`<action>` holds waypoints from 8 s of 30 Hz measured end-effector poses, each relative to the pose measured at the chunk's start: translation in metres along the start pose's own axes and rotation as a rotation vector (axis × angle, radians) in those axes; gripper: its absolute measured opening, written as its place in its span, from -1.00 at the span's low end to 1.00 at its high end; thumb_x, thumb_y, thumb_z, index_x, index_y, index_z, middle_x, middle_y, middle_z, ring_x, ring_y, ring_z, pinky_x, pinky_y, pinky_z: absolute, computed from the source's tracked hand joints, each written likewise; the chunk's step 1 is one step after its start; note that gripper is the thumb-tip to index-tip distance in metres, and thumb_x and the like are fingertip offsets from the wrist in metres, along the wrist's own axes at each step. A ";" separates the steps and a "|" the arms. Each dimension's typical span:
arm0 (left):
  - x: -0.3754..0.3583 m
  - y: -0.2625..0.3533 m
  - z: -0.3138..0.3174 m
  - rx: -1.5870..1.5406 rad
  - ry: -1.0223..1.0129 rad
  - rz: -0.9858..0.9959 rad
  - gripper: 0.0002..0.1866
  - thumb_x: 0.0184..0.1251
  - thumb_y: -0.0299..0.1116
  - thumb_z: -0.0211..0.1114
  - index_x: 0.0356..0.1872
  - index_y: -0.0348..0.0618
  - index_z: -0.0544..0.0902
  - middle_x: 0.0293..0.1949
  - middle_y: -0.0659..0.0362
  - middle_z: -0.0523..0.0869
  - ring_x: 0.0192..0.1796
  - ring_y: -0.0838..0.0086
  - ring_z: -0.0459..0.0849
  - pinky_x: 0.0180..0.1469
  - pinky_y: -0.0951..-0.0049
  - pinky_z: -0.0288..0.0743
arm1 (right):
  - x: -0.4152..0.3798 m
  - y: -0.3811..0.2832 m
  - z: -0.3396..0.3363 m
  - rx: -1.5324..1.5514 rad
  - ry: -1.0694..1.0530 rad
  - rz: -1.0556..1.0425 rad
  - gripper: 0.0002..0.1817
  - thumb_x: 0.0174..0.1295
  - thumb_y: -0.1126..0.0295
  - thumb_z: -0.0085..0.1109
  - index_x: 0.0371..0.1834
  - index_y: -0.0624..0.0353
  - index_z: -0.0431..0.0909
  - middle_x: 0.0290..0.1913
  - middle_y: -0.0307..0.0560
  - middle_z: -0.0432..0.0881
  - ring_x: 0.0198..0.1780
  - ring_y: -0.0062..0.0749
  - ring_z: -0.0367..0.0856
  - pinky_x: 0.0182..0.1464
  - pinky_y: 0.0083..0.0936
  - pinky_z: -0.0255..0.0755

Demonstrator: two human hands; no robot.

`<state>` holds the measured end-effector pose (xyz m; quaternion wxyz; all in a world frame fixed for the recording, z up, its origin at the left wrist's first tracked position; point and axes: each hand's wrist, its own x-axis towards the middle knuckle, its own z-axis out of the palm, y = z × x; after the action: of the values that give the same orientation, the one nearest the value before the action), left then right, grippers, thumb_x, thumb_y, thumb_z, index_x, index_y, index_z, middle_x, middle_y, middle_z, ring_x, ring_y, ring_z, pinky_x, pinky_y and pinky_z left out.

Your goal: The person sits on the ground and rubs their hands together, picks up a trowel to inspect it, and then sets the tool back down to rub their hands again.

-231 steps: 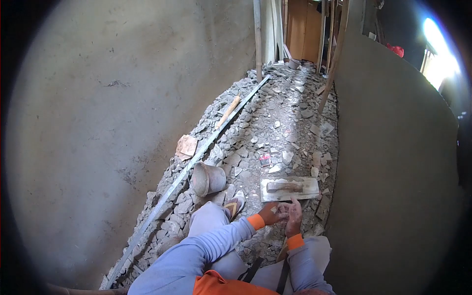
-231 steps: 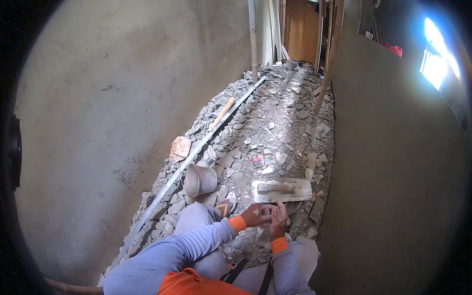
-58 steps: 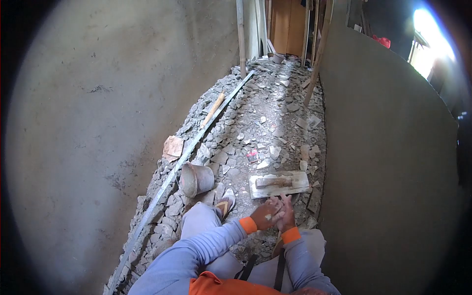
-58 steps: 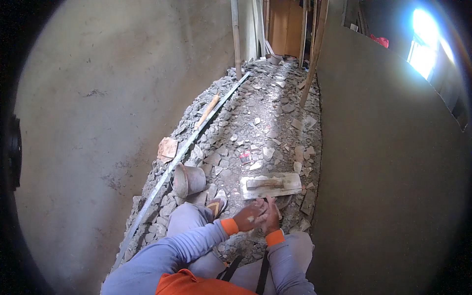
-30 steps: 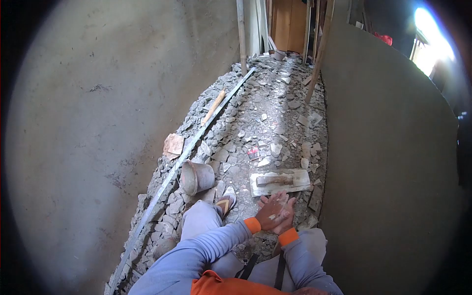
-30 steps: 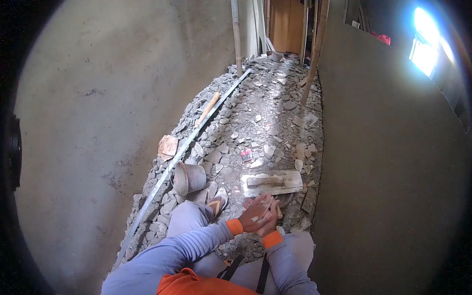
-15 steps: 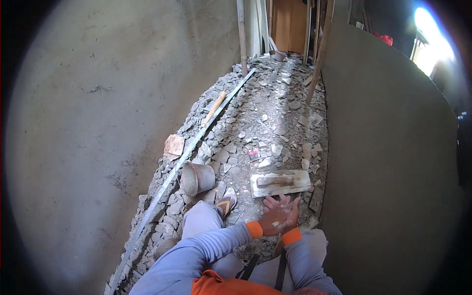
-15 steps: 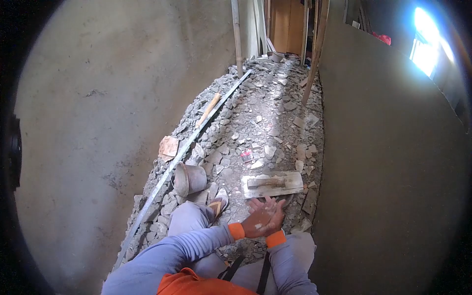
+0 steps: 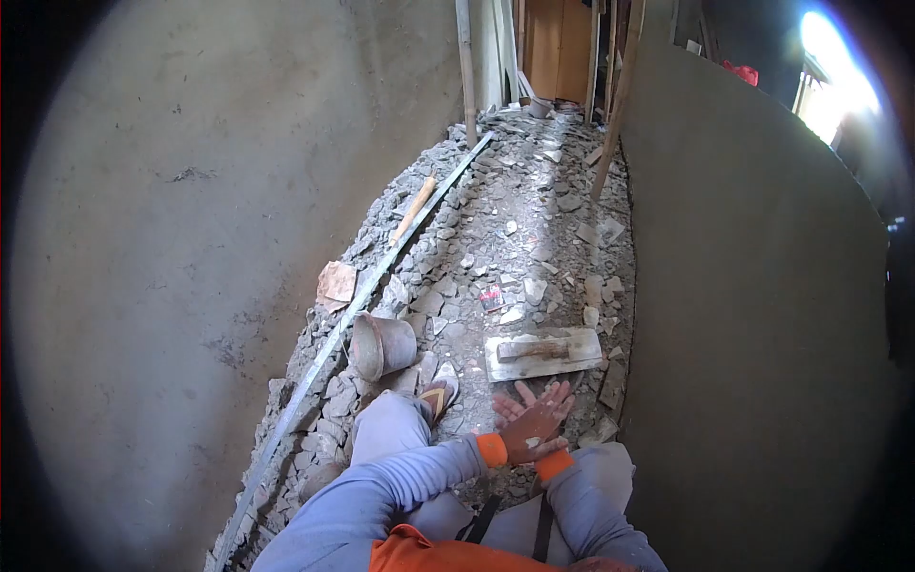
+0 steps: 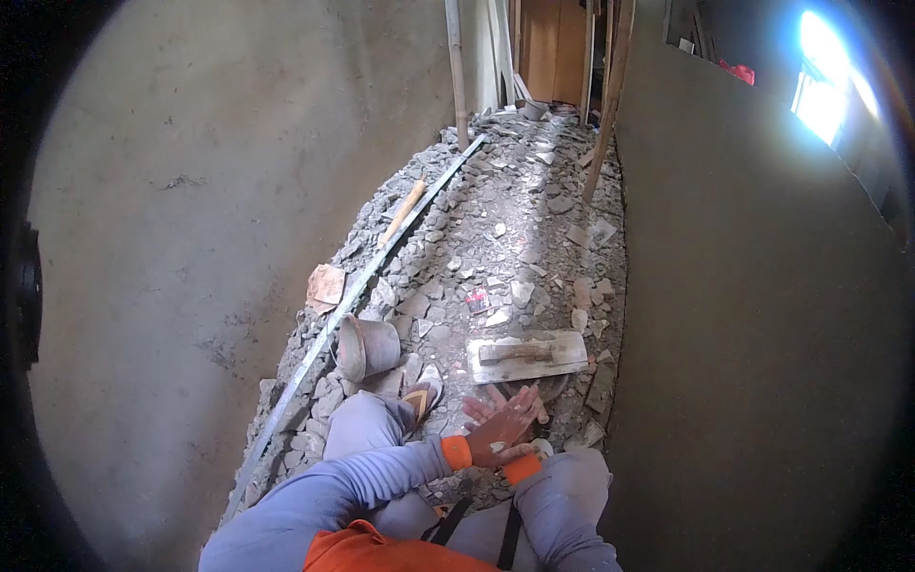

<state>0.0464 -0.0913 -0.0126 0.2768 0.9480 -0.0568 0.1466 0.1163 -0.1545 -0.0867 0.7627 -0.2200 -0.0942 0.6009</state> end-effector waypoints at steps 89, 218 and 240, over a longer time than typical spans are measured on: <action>-0.030 -0.035 0.028 -0.131 -0.114 0.087 0.17 -0.18 0.23 0.44 0.41 -0.27 0.11 0.43 -0.20 0.09 0.48 -0.07 0.00 0.47 0.07 -0.12 | -0.003 -0.047 0.038 -0.064 0.310 -0.139 0.10 0.18 -0.45 -0.24 0.48 0.30 -0.16 0.15 0.35 0.39 -0.03 -0.12 0.51 0.06 -0.22 0.45; -0.031 -0.056 0.023 0.042 0.009 -0.390 -0.68 0.30 -0.03 0.16 -0.20 -0.05 0.61 -0.34 0.04 0.69 -0.25 0.08 0.66 -0.19 0.10 0.52 | 0.003 -0.025 0.027 -0.808 0.388 -0.506 -0.48 0.37 0.11 0.03 0.24 0.25 0.30 -0.15 -0.07 0.56 -0.24 -0.51 0.59 -0.49 -0.71 0.45; -0.027 -0.042 0.007 0.022 0.082 -0.481 -0.69 0.13 0.02 0.29 -0.41 0.01 0.68 -0.40 0.06 0.70 -0.28 0.11 0.67 -0.20 0.14 0.54 | 0.004 -0.026 0.029 -0.821 0.410 -0.512 -0.47 0.35 0.20 0.09 0.25 0.31 0.27 -0.13 -0.05 0.57 -0.21 -0.51 0.55 -0.30 -0.65 0.48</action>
<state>0.0304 -0.0591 -0.0484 0.2953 0.9305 0.1836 0.1153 0.1280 -0.1490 -0.0498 0.7388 -0.5838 -0.2215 0.2534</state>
